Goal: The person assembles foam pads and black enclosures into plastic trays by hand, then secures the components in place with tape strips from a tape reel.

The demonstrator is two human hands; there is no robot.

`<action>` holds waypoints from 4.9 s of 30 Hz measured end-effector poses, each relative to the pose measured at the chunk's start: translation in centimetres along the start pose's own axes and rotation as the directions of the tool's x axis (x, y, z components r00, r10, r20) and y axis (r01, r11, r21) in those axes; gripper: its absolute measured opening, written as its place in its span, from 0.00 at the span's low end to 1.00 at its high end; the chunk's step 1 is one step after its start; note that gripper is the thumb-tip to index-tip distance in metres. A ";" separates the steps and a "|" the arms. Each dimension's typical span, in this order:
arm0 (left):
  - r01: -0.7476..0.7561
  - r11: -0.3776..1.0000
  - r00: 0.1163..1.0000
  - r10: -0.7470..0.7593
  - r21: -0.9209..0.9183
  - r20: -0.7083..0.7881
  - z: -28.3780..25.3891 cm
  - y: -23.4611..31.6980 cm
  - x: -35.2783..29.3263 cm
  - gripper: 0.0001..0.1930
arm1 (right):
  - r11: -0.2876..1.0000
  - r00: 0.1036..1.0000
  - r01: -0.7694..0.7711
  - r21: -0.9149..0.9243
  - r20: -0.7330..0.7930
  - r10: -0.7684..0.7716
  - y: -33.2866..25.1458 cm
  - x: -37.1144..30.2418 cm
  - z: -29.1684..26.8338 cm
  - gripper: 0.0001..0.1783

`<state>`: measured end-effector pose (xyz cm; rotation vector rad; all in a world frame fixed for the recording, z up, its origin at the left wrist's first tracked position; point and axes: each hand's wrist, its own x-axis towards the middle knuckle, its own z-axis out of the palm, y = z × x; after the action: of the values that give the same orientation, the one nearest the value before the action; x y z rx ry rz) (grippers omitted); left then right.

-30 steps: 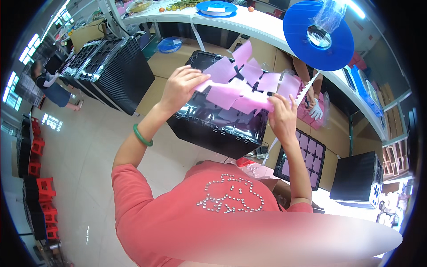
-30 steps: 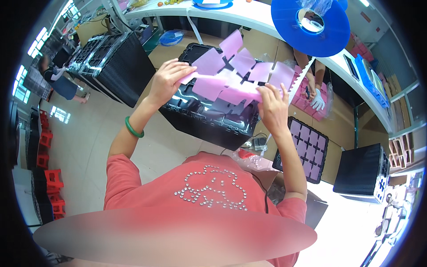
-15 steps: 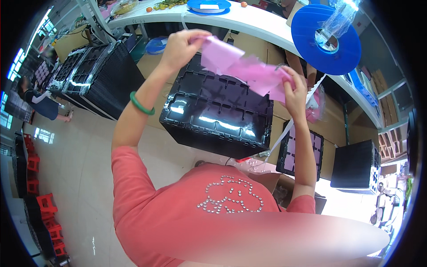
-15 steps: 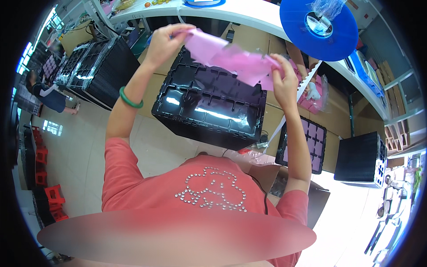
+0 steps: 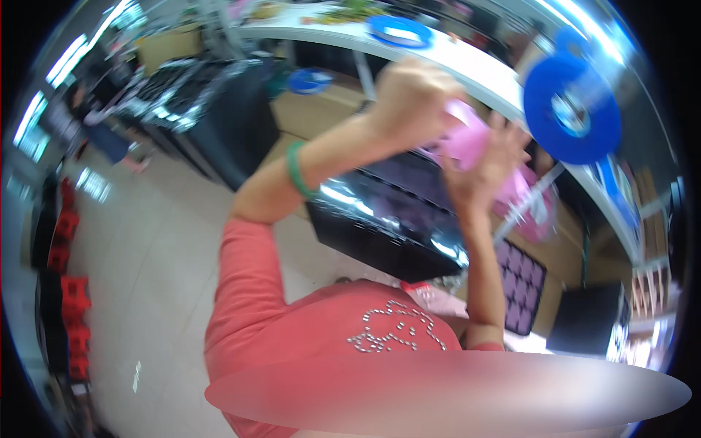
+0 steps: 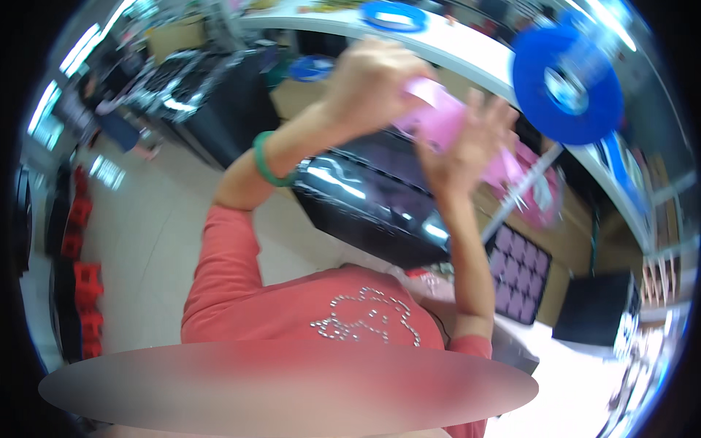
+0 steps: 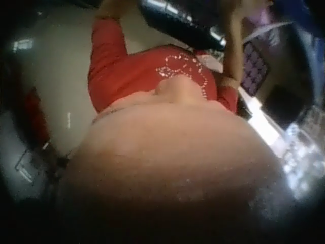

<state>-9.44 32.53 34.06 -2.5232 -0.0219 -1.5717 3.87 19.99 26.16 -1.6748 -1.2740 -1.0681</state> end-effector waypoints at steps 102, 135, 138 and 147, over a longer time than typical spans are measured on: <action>0.533 0.778 0.832 -0.413 -0.332 0.369 1.1 -0.5 -19.9 0.17 | 0.937 0.822 -0.311 0.156 0.540 0.183 9.7 -12.2 -7.8 0.13; 0.130 0.987 0.887 -0.158 0.094 0.433 13.8 -9.2 -15.2 0.14 | 0.995 0.755 0.033 0.097 0.650 -0.088 16.4 -6.0 6.0 0.21; 0.051 0.958 0.737 -0.226 0.282 0.637 13.6 -10.2 -15.3 0.12 | 0.992 0.724 0.124 -0.038 0.686 -0.065 17.0 -6.2 5.6 0.21; -0.037 0.934 0.719 -0.223 0.356 0.659 11.7 -8.8 -15.4 0.14 | 0.919 0.704 0.274 -0.282 0.710 0.007 16.0 -5.9 4.0 0.21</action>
<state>-6.72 44.18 16.46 -2.6644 -0.4852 -0.4722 19.26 18.28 17.93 -2.4632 -1.7728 -0.7907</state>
